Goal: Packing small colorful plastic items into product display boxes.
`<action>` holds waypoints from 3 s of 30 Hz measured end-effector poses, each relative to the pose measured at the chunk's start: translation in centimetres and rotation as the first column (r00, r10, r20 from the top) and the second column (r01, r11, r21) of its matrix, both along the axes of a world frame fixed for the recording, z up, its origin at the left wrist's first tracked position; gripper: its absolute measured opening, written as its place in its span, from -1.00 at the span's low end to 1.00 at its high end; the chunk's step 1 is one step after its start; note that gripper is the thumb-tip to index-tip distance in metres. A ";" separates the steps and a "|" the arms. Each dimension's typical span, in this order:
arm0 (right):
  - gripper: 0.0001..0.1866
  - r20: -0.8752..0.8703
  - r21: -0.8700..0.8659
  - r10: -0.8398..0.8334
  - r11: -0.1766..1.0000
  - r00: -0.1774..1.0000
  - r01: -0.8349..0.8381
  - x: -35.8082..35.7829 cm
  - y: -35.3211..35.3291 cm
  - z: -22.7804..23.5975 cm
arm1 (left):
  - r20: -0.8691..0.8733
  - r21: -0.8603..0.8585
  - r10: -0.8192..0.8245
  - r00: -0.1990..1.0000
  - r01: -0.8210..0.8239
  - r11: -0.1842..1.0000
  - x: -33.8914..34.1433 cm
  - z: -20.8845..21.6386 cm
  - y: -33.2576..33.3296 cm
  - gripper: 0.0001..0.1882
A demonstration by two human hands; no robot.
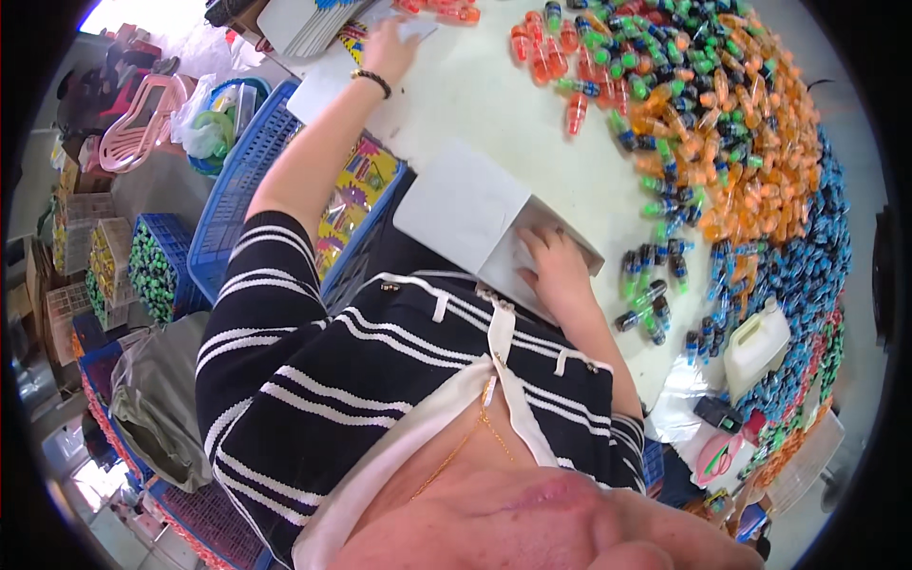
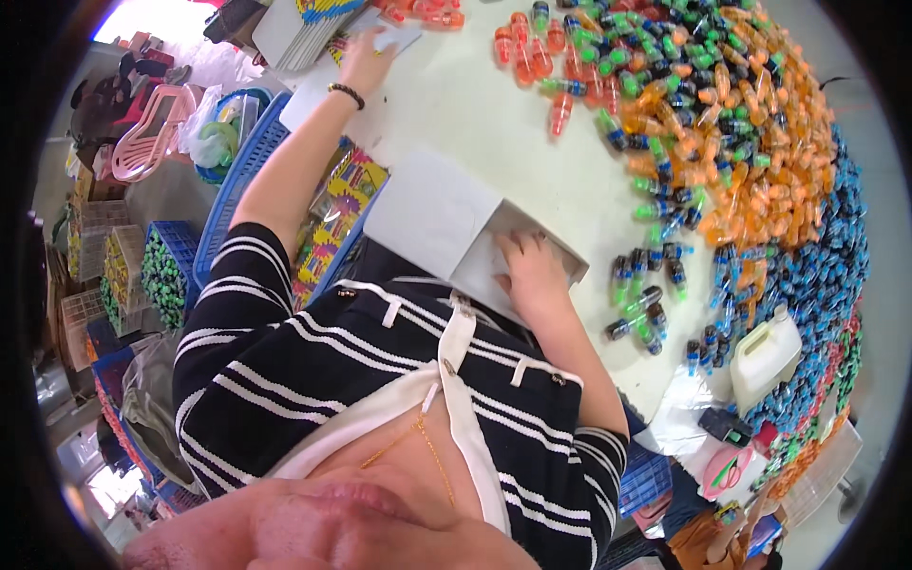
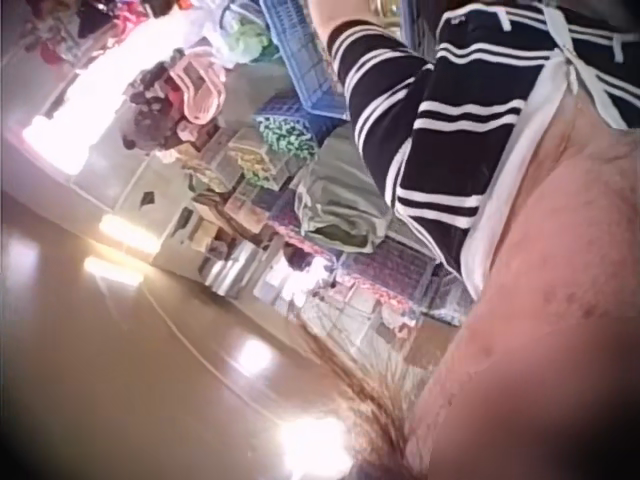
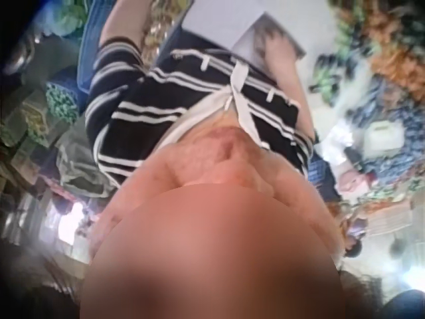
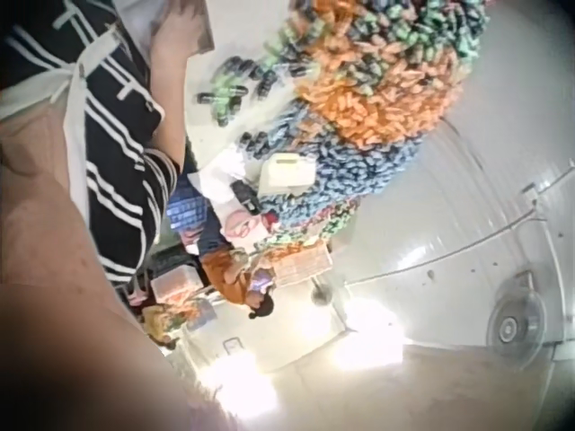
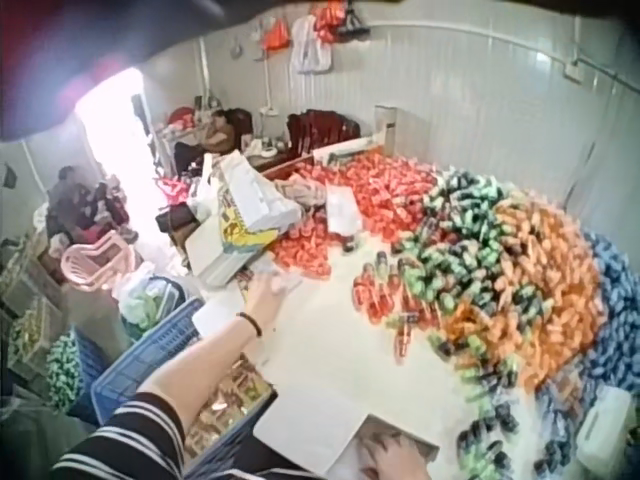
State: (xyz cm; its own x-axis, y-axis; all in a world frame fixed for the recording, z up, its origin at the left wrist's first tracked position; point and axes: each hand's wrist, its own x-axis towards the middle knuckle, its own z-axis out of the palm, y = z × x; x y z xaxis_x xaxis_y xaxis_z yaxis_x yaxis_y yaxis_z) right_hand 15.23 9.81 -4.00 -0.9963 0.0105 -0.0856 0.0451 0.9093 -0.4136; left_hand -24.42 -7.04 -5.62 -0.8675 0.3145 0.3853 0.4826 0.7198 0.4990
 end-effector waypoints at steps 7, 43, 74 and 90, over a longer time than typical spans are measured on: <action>-0.56 0.031 -0.455 -0.031 0.890 0.999 0.042 -3.6 4.9 6.0 | -0.208 -0.097 0.103 0.973 -0.126 0.987 -10.3 -4.8 0.4 -0.38; -0.27 -0.316 0.189 -0.213 0.941 0.925 0.281 -15.1 14.7 -4.8 | -0.313 0.328 -0.273 0.910 0.373 0.868 0.6 -6.9 14.2 -0.69; -0.57 -0.254 -0.412 -0.526 0.818 0.812 0.401 -10.7 16.2 -2.0 | -0.213 -0.044 -0.441 0.872 0.443 0.896 3.8 -5.3 10.8 -0.47; -0.54 -0.052 0.058 -0.599 0.797 0.799 0.602 -16.3 13.1 -1.9 | -0.124 -0.571 -0.899 0.420 0.711 0.411 9.4 -2.5 13.3 -0.50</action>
State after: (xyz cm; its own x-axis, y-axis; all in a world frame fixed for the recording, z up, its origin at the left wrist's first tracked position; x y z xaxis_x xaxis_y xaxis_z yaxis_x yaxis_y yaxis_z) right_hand -1.09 22.91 -5.94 -0.7900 0.6123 -0.0326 0.5803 0.7295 -0.3620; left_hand -15.06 6.30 -8.11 0.0764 0.9676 0.2406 0.9959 -0.0624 -0.0654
